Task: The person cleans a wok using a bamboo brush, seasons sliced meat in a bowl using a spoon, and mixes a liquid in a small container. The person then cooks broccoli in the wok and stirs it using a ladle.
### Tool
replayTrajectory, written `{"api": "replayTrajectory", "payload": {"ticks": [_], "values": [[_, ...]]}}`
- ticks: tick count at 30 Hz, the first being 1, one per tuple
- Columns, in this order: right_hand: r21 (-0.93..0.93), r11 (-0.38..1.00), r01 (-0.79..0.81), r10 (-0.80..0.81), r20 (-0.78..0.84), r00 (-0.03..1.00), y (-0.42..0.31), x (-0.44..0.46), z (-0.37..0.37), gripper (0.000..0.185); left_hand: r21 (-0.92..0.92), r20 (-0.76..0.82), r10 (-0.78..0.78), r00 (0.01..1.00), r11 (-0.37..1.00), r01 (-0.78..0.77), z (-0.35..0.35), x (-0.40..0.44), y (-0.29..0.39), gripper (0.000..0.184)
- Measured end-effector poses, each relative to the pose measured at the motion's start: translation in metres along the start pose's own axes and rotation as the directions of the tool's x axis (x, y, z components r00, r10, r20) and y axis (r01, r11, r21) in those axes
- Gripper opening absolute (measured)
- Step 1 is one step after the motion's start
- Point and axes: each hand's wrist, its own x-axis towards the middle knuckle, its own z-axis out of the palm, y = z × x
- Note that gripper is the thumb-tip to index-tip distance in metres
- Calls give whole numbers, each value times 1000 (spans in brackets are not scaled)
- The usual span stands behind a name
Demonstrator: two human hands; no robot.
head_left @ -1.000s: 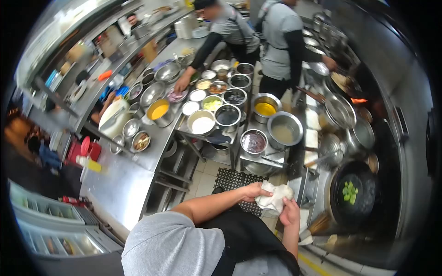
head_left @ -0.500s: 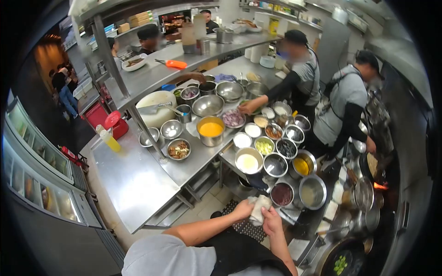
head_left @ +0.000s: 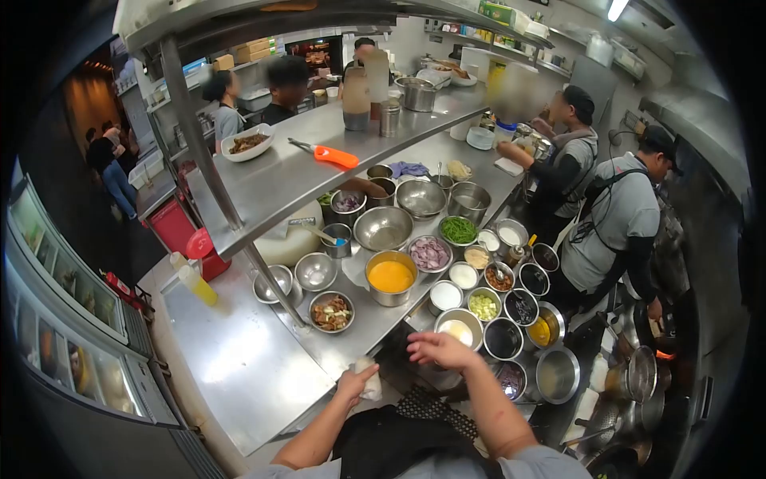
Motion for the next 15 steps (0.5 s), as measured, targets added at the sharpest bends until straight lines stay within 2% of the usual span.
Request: {"api": "replayTrajectory", "payload": {"ticks": [2, 3, 4, 5, 8, 9, 10, 11, 12, 13, 14, 15], "values": [[-149, 984, 99, -104, -27, 994, -51, 12, -26, 41, -23, -43, -27, 999, 999, 26, -28, -3, -5, 44], [-224, 968, 111, -134, -88, 987, -71, 24, -42, 40, -101, 24, -69, 997, 992, 71, -41, -7, -11, 44], [-220, 960, 172, -201, -118, 973, -95, 33, -55, 31, -177, 93, -103, 990, 977, 118, -51, -12, -18, 44], [-280, 920, 273, -308, -90, 947, -122, 43, -73, 30, -173, 85, -99, 991, 979, 113, -59, -16, -28, 44], [-504, 816, 284, -447, -237, 863, -210, 74, -111, 27, -130, 51, -98, 994, 986, 104, -73, -26, -56, 37], [-440, 845, 303, -454, -293, 841, -237, 87, -124, 26, -184, -49, -146, 988, 974, 135, -73, -28, -63, 34], [-381, 828, 411, -532, -306, 789, -258, 110, -147, 28, -241, -148, -196, 969, 958, 157, -74, -31, -69, 32], [-466, 816, 343, -526, -350, 775, -293, 121, -160, 30, -245, -162, -188, 969, 959, 145, -72, -33, -71, 32], [-429, 796, 426, -591, -401, 700, -319, 143, -175, 32, -336, -249, -165, 954, 939, 75, -70, -35, -73, 29], [-449, 786, 425, -611, -461, 643, -346, 166, -195, 34, -418, -336, -152, 930, 908, -3, -68, -38, -78, 27], [-452, 751, 481, -659, -473, 585, -370, 195, -218, 37, -468, -343, -177, 923, 884, -4, -73, -38, -85, 27], [-506, 739, 444, -673, -546, 499, -396, 215, -231, 40, -475, -358, -174, 917, 880, -19, -69, -40, -81, 27]]}}
